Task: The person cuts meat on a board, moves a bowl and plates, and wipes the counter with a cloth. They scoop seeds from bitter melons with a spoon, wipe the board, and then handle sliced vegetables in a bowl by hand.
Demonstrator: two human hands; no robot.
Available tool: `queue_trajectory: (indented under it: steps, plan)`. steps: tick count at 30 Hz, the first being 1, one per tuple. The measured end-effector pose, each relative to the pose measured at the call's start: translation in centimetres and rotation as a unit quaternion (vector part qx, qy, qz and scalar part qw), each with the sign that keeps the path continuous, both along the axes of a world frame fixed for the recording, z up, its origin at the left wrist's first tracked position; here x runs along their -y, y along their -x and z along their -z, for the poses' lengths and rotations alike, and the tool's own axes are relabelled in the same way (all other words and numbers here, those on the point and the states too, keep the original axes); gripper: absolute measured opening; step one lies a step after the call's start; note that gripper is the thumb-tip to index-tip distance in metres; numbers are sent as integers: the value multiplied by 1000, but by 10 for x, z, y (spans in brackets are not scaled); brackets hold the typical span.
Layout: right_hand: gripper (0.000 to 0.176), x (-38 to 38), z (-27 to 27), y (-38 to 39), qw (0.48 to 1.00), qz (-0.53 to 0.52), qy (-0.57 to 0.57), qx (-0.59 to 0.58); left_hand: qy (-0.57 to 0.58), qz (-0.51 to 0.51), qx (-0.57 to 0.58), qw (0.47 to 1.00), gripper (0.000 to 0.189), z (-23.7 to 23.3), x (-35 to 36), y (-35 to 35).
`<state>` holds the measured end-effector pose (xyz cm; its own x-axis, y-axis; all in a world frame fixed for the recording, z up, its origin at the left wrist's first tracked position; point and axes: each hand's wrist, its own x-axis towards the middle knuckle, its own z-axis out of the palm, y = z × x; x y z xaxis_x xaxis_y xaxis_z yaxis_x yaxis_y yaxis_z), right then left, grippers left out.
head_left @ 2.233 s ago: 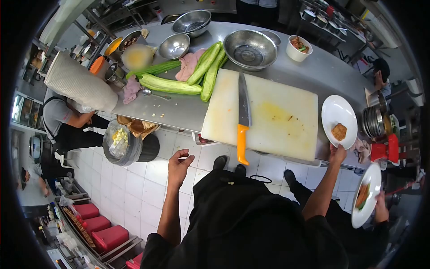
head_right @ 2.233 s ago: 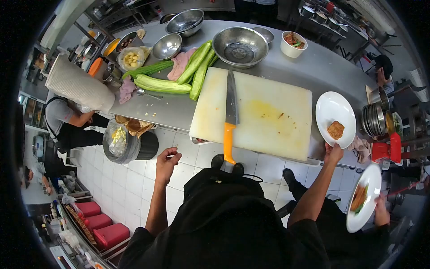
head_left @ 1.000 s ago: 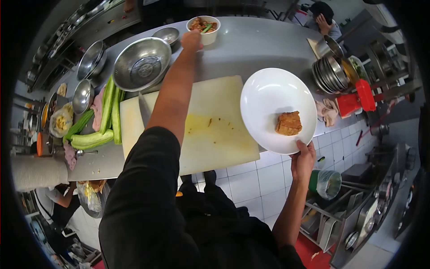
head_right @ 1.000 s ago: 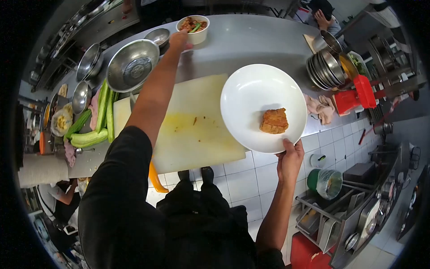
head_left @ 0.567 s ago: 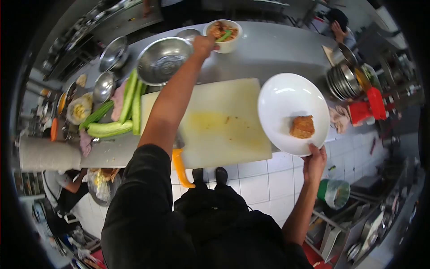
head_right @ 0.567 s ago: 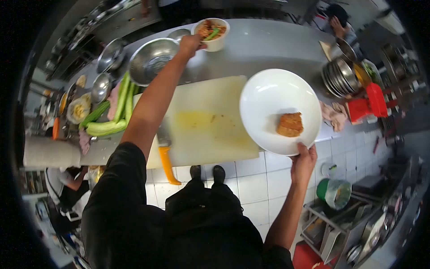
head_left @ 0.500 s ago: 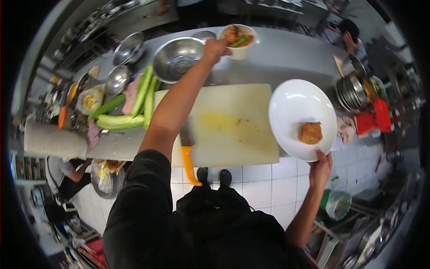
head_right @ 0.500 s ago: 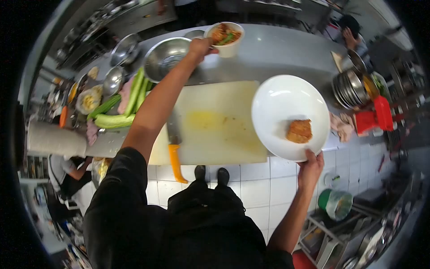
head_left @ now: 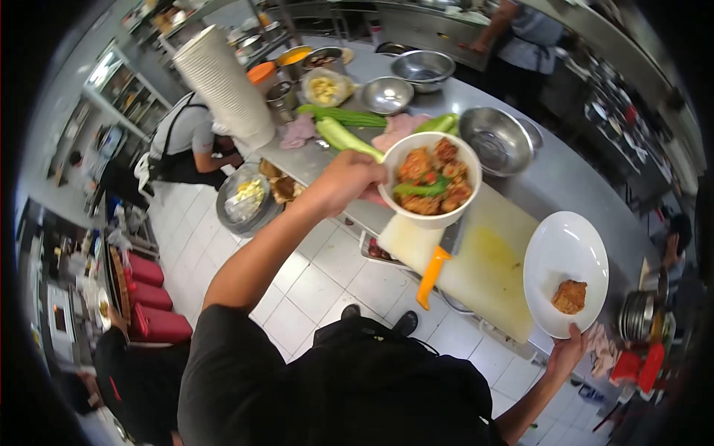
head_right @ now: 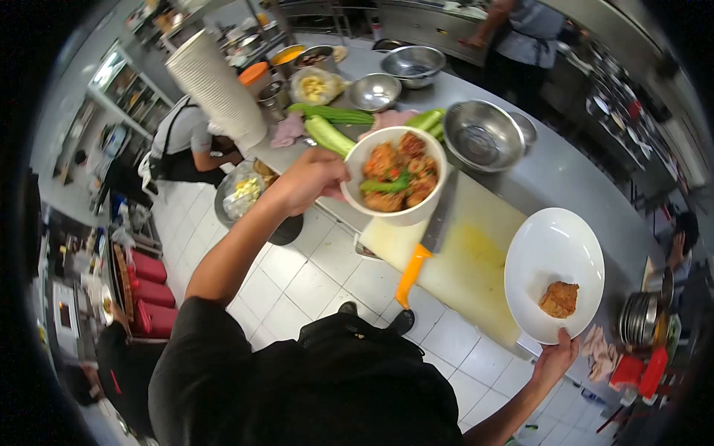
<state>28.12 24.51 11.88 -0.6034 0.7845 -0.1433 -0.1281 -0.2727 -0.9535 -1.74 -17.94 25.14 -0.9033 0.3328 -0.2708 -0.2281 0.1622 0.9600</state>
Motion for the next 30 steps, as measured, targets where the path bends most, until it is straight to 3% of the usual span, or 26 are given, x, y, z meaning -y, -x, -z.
queue_trajectory:
  steps: [4, 7, 11, 12, 16, 18, 19, 30]
  plan:
    - [36, 35, -32, 4, 997, -74, 5, -12, 2, -137, -8, 990, 16, -22, 111, -80]
    - [37, 89, -50, 42, 993, -120, -5, -10, -11, -233, -6, 972, 17, 9, 207, -101]
    - [41, 157, -51, 86, 987, -157, 10, 0, 15, -348, -17, 937, 16, 16, 304, -145]
    - [41, 184, -91, 41, 984, -176, 4, -14, 12, -364, -22, 931, 15, -15, 336, -203]
    - [44, 267, -70, 103, 963, -269, 18, -20, 18, -451, -34, 891, 15, 20, 420, -219]
    - [44, 305, -60, 123, 952, -305, 17, -22, 26, -475, -40, 878, 14, 28, 456, -230]
    - [44, 328, -90, 85, 948, -318, 9, -23, 23, -481, -41, 875, 14, 0, 480, -276]
    - [40, 506, -69, 176, 877, -478, 43, 22, 10, -571, -41, 820, 15, 19, 607, -288]
